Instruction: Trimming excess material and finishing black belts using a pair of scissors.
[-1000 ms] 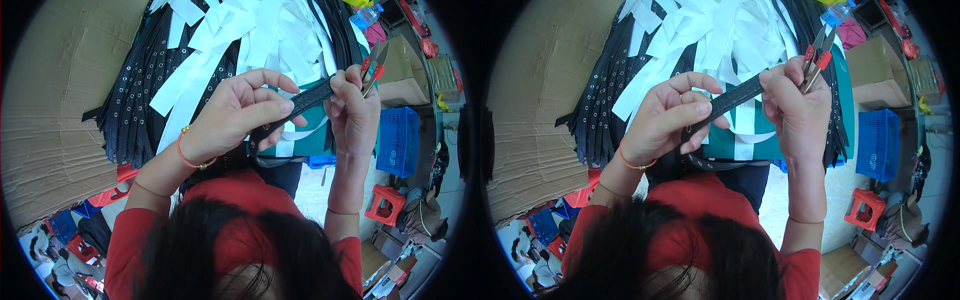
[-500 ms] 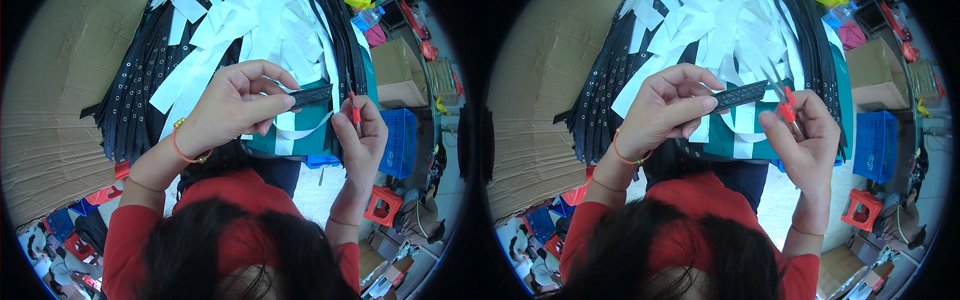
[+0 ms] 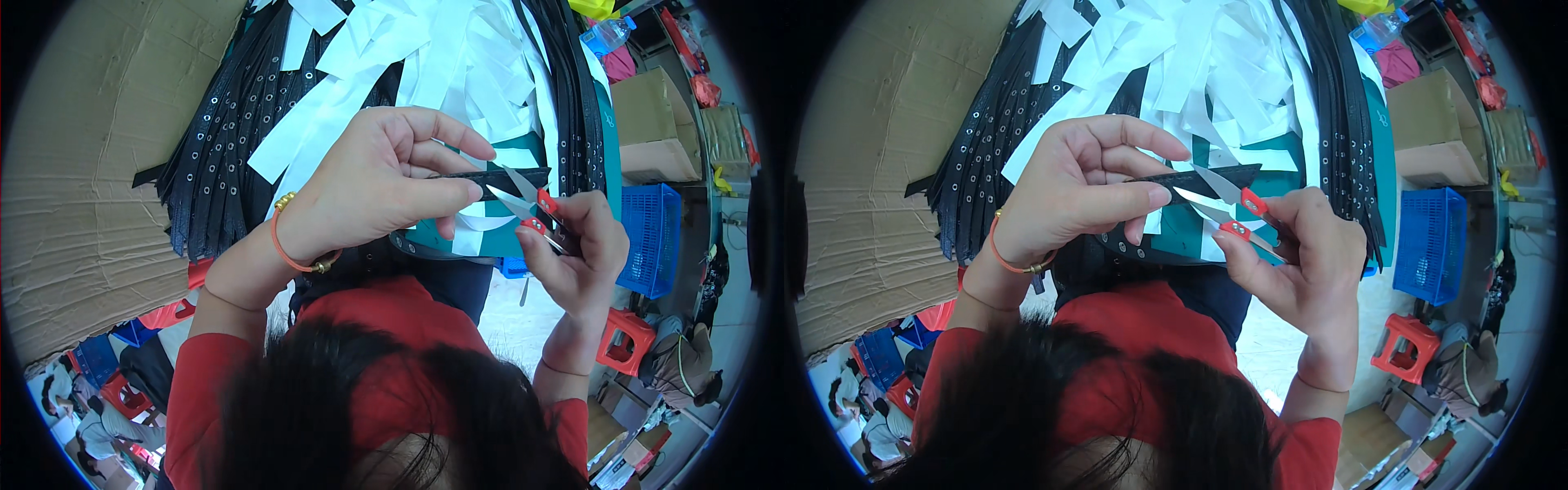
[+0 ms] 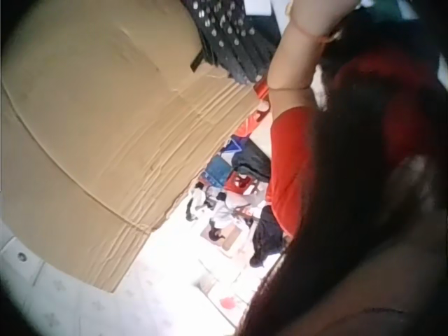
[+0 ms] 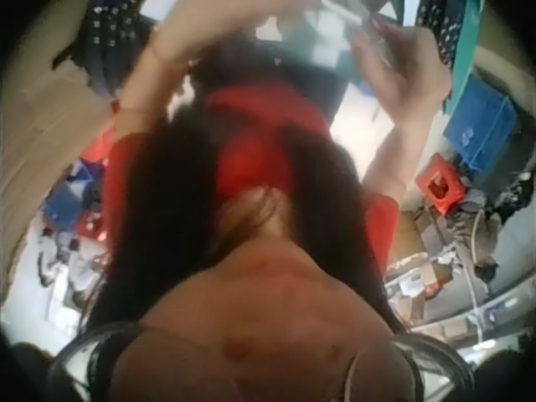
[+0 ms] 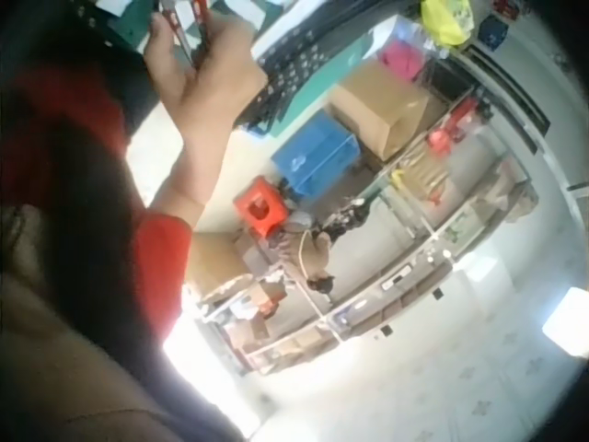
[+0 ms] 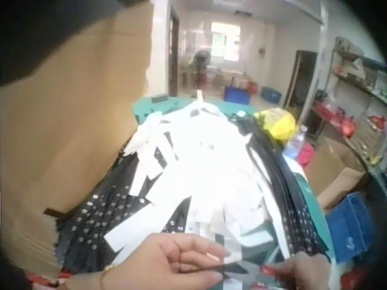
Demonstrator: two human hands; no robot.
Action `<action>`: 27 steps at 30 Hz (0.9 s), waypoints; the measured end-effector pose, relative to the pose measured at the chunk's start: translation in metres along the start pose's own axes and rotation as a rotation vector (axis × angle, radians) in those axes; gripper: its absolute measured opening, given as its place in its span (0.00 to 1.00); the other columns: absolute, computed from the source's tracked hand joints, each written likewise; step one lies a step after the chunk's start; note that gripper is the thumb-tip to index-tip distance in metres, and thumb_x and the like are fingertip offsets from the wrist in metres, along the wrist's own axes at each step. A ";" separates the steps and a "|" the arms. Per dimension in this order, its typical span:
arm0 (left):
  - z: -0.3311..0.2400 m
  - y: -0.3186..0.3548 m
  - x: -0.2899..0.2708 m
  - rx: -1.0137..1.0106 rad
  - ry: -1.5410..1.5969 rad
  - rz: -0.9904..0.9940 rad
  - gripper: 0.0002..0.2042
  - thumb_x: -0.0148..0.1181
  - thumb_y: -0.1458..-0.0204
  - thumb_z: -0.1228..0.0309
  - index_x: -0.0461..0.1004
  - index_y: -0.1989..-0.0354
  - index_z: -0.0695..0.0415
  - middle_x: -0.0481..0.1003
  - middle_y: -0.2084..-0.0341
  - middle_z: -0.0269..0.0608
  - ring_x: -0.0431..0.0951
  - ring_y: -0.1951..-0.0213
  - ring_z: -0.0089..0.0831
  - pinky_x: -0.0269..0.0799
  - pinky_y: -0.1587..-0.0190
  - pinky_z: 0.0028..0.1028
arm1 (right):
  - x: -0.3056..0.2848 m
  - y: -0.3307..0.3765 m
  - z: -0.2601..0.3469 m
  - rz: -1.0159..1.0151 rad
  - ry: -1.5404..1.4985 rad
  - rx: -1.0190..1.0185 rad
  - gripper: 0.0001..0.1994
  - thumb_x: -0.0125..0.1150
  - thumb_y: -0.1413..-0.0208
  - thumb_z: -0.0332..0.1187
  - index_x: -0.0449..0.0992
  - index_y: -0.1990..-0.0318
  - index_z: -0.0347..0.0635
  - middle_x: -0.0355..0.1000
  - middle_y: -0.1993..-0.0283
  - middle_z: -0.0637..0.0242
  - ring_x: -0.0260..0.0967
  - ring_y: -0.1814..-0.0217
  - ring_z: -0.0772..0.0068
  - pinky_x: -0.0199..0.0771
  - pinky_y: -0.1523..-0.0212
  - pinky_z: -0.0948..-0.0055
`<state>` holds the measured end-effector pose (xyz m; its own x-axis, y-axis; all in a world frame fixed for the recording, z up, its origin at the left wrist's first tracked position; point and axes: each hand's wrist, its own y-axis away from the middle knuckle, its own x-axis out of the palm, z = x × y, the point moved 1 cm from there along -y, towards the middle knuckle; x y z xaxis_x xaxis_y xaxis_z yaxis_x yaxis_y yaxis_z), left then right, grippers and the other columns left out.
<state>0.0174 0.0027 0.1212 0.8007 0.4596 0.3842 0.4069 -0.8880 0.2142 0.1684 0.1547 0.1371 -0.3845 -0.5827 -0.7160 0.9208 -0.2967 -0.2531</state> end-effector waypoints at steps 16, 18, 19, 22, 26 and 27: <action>0.003 -0.003 -0.009 0.003 -0.018 0.015 0.16 0.60 0.60 0.81 0.69 0.59 0.68 0.76 0.75 0.41 0.71 0.83 0.15 0.67 0.79 0.12 | 0.019 -0.006 -0.012 -0.064 -0.037 -0.110 0.16 0.70 0.62 0.35 0.65 0.79 0.38 0.59 0.85 0.68 0.56 0.88 0.80 0.53 0.87 0.84; 0.002 -0.005 -0.009 -0.017 -0.031 0.031 0.17 0.60 0.60 0.81 0.69 0.59 0.67 0.76 0.76 0.40 0.71 0.83 0.14 0.66 0.80 0.11 | 0.018 -0.007 -0.014 -0.066 -0.031 -0.119 0.17 0.70 0.62 0.35 0.65 0.79 0.38 0.59 0.85 0.68 0.56 0.88 0.80 0.53 0.87 0.84; 0.002 -0.005 -0.009 -0.018 -0.031 0.033 0.17 0.60 0.60 0.81 0.69 0.59 0.67 0.76 0.76 0.40 0.71 0.83 0.14 0.66 0.80 0.11 | 0.018 -0.007 -0.015 -0.059 -0.038 -0.113 0.16 0.70 0.61 0.35 0.65 0.80 0.38 0.59 0.85 0.68 0.56 0.88 0.80 0.53 0.87 0.84; 0.001 -0.008 -0.008 -0.010 -0.037 0.029 0.17 0.60 0.60 0.81 0.69 0.59 0.67 0.76 0.77 0.39 0.71 0.84 0.14 0.66 0.81 0.10 | 0.016 -0.007 -0.018 -0.017 -0.023 -0.107 0.16 0.70 0.60 0.35 0.65 0.79 0.38 0.62 0.84 0.70 0.57 0.85 0.85 0.54 0.85 0.86; -0.001 -0.011 -0.008 -0.034 -0.027 0.028 0.16 0.60 0.61 0.82 0.70 0.59 0.67 0.76 0.77 0.39 0.70 0.84 0.14 0.65 0.82 0.10 | 0.018 -0.008 -0.022 -0.015 0.031 -0.184 0.16 0.69 0.60 0.34 0.65 0.78 0.38 0.65 0.82 0.70 0.58 0.83 0.89 0.55 0.83 0.88; -0.001 -0.011 -0.008 -0.049 -0.025 0.031 0.16 0.60 0.61 0.82 0.70 0.59 0.67 0.76 0.78 0.39 0.70 0.85 0.14 0.65 0.82 0.10 | 0.018 -0.008 -0.023 -0.015 0.029 -0.183 0.16 0.69 0.60 0.34 0.65 0.78 0.38 0.65 0.82 0.70 0.58 0.83 0.89 0.55 0.83 0.88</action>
<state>0.0063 0.0092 0.1169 0.8236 0.4306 0.3691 0.3599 -0.8998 0.2467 0.1556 0.1636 0.1110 -0.3983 -0.5561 -0.7294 0.9127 -0.1610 -0.3757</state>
